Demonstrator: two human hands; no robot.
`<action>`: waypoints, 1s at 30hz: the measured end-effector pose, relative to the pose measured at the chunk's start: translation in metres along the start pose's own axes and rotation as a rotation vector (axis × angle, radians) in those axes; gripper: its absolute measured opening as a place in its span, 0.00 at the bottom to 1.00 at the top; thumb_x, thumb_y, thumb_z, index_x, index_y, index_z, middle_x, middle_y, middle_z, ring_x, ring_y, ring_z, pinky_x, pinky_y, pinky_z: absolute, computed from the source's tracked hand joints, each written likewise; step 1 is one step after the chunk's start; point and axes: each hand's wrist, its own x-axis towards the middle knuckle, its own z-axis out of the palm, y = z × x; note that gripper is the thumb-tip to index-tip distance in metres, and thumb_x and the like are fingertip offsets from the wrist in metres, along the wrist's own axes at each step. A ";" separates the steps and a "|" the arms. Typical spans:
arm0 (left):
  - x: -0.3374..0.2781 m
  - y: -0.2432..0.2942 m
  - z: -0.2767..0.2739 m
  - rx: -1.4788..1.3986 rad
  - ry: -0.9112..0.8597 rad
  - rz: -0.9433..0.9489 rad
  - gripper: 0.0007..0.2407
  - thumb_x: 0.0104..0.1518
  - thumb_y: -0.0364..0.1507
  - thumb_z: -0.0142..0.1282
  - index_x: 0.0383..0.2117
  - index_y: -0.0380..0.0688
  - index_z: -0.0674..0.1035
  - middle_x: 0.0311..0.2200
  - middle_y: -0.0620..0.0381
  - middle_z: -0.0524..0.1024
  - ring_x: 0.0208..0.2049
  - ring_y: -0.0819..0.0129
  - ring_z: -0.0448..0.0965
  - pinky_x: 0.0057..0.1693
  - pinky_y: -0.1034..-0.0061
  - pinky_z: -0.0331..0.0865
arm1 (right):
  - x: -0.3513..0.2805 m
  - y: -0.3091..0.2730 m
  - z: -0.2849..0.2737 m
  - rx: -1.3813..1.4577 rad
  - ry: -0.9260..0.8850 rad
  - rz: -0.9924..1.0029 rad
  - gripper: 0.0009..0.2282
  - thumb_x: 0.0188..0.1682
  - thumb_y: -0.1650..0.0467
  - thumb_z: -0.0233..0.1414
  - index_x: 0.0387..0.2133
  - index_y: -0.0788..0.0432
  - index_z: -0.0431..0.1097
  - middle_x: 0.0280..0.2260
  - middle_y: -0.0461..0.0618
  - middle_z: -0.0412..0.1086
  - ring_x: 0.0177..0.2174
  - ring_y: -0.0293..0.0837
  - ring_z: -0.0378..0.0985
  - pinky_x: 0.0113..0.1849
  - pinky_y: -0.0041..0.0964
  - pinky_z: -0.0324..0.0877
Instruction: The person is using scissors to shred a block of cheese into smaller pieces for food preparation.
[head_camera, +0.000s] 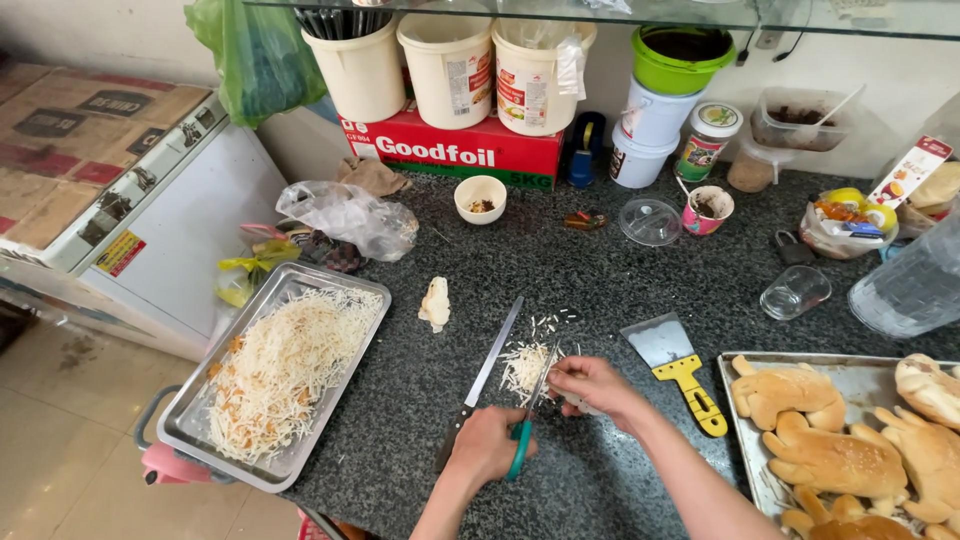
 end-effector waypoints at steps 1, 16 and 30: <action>0.000 -0.001 0.000 0.000 0.001 0.000 0.18 0.43 0.36 0.60 0.43 0.55 0.86 0.21 0.63 0.80 0.23 0.70 0.78 0.36 0.76 0.71 | -0.001 -0.002 0.001 0.000 0.000 -0.001 0.07 0.50 0.72 0.56 0.39 0.64 0.76 0.31 0.57 0.78 0.22 0.44 0.77 0.24 0.30 0.74; 0.003 -0.004 0.003 0.098 -0.024 0.026 0.11 0.48 0.38 0.58 0.37 0.56 0.84 0.20 0.64 0.76 0.24 0.66 0.76 0.36 0.70 0.69 | -0.006 -0.004 -0.006 0.036 0.034 -0.010 0.08 0.49 0.73 0.56 0.41 0.63 0.75 0.34 0.58 0.80 0.26 0.46 0.80 0.30 0.34 0.76; 0.004 0.006 -0.002 0.026 -0.004 0.007 0.13 0.44 0.36 0.61 0.36 0.54 0.87 0.21 0.63 0.79 0.25 0.69 0.78 0.37 0.75 0.71 | -0.015 -0.013 0.001 -0.061 0.073 0.002 0.08 0.50 0.71 0.56 0.39 0.63 0.76 0.32 0.55 0.80 0.24 0.42 0.78 0.24 0.30 0.72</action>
